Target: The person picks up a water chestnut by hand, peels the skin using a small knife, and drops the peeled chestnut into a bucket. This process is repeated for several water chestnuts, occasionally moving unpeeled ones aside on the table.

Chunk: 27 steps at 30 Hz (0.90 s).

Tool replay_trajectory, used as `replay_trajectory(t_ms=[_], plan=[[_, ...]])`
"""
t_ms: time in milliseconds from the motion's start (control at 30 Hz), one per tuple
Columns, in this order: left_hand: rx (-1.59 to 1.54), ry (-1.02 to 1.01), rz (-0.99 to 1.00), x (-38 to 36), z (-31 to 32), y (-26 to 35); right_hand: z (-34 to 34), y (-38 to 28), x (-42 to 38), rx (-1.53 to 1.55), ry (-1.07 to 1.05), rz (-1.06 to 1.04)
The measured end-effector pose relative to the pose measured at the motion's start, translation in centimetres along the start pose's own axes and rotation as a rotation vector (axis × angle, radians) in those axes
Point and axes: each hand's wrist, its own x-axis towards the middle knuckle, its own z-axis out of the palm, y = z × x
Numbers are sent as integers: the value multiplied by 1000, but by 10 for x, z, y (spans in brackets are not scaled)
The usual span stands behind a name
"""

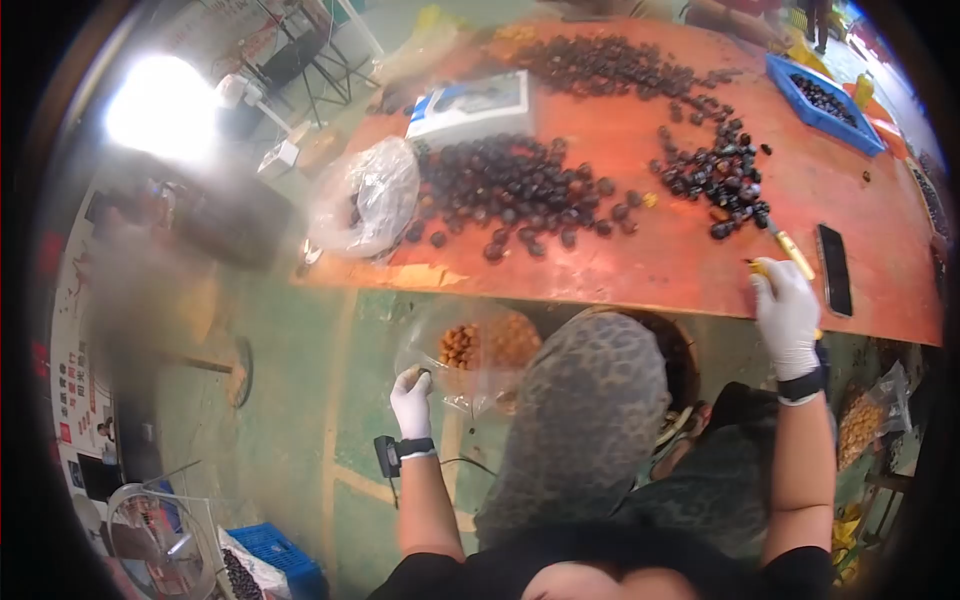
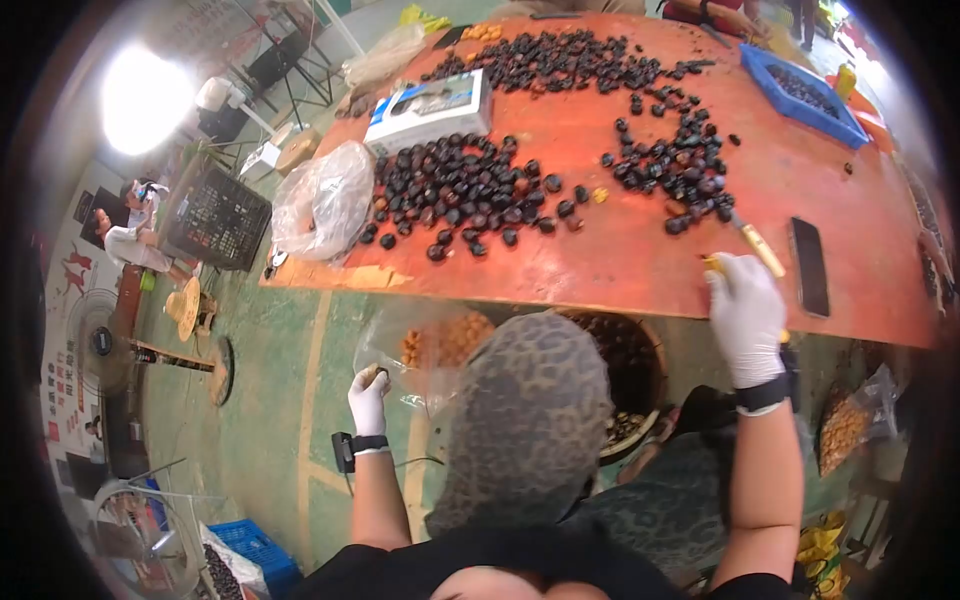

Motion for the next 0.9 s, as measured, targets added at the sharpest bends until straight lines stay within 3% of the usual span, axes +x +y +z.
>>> replay_trajectory(t_ms=[67, 167, 200, 233, 300, 333, 367, 433, 533, 633, 700, 767, 833, 867, 900], plan=[[-17, 144, -120, 26, -42, -35, -4, 4, -4, -52, -13, 41], [-844, -227, -1, 24, -66, -27, 3, 11, -12, -150, -25, 90], [-1127, -763, 76, 40, -90, -44, 5, 12, -13, -174, -37, 101], [-1216, -876, 70, 39, -99, -44, 7, 13, -14, -198, -51, 112], [-1078, -457, -38, 47, -122, -70, 10, 18, -14, -238, -62, 95], [-861, -181, -190, 51, -123, -78, 11, 20, -12, -237, -48, 62], [-673, -204, -247, 68, -131, -112, 12, 20, -10, -236, -35, 28], [-147, 49, -496, 67, -122, -153, 12, 9, -5, -266, -55, 47], [574, 1, -146, 57, -103, -209, 16, -15, 1, -301, -64, 87], [710, -98, 56, 46, -84, -232, 26, -13, 1, -319, -109, 56], [533, -133, 59, 65, -104, -270, 28, -19, 3, -346, -117, 32], [674, -164, 58, 63, -108, -260, 30, -22, 1, -351, -132, 22], [1125, -183, 62, 49, -109, -219, 33, -21, 0, -331, -142, 24], [1061, -103, 56, 38, -102, -200, 35, -22, 1, -323, -146, 28], [1165, -172, 23, 33, -102, -201, 36, -24, 1, -315, -150, 33]])
